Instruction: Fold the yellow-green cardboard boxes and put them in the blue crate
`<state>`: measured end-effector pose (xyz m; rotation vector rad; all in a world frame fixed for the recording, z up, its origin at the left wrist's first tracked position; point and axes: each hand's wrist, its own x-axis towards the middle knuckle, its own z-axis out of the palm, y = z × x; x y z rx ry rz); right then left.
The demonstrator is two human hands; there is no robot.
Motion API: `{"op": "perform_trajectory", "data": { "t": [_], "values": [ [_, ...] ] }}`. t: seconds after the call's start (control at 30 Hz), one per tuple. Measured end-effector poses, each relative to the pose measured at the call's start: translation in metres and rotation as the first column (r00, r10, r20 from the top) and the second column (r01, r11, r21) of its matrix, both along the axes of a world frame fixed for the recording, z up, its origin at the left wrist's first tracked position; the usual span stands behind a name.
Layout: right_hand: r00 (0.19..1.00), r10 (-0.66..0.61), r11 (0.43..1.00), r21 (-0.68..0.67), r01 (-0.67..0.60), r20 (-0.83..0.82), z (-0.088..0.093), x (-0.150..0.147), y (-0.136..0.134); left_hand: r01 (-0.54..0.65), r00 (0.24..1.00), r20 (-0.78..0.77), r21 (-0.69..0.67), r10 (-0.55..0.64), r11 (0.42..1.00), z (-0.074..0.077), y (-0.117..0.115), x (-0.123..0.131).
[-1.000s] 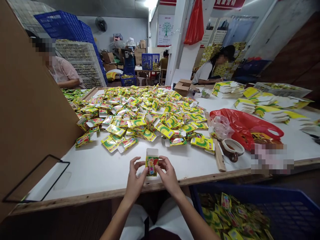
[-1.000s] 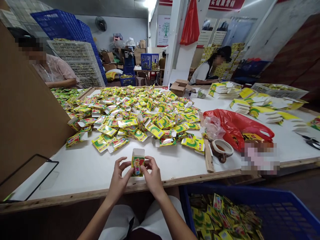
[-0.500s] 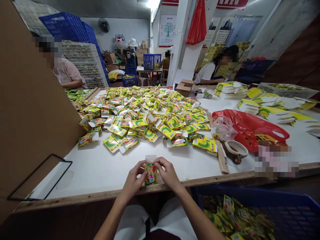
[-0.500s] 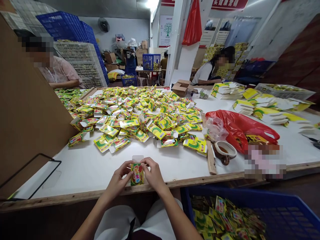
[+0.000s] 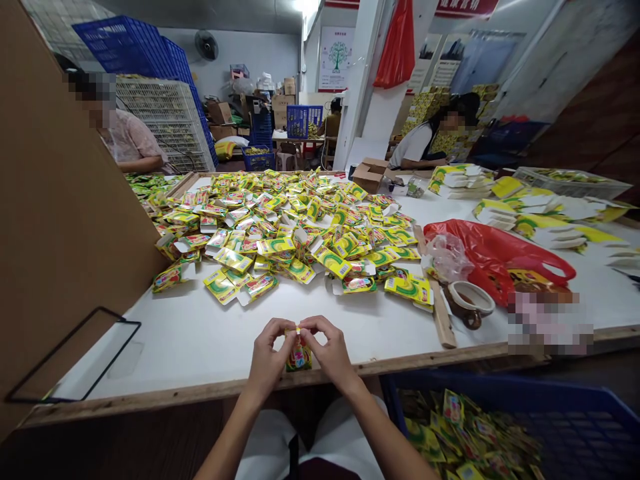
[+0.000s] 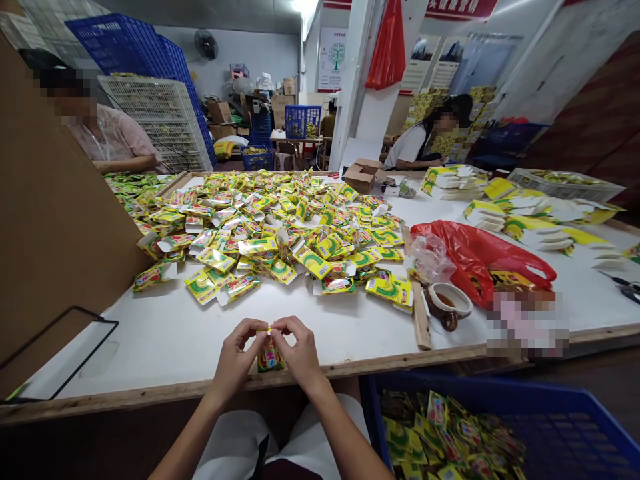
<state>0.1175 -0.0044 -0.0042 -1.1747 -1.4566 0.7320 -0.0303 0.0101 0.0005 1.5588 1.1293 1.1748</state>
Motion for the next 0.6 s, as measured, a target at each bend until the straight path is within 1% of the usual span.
{"op": "perform_trajectory", "data": {
  "t": [0.1,0.23,0.33,0.43,0.5,0.6],
  "values": [
    [0.999,-0.053,0.997,-0.051,0.053,0.005,0.002,-0.002,0.005,-0.029,0.999,0.017,-0.054,0.030,0.998,0.001,0.002,0.002],
    [0.998,-0.061,0.994,-0.085,0.061,0.003,0.005,-0.003,0.009,-0.047,0.998,0.034,-0.085,0.050,0.995,0.000,0.004,0.003],
    [1.000,-0.025,0.997,-0.067,0.024,-0.013,0.003,0.000,0.006,-0.028,0.999,0.024,-0.038,0.029,0.999,-0.004,0.002,0.001],
    [0.997,0.025,0.997,-0.068,-0.030,-0.072,-0.002,0.003,0.000,-0.013,1.000,0.011,0.017,0.012,1.000,-0.006,0.000,-0.002],
    [0.994,0.029,0.996,-0.076,-0.037,-0.103,-0.004,0.004,-0.002,0.015,1.000,-0.007,0.035,-0.015,0.999,-0.004,0.000,-0.002],
    [0.994,0.010,0.998,-0.058,-0.017,-0.113,-0.006,0.004,-0.003,0.087,0.996,-0.038,0.052,-0.085,0.995,0.002,-0.001,0.002]
  ]
}}
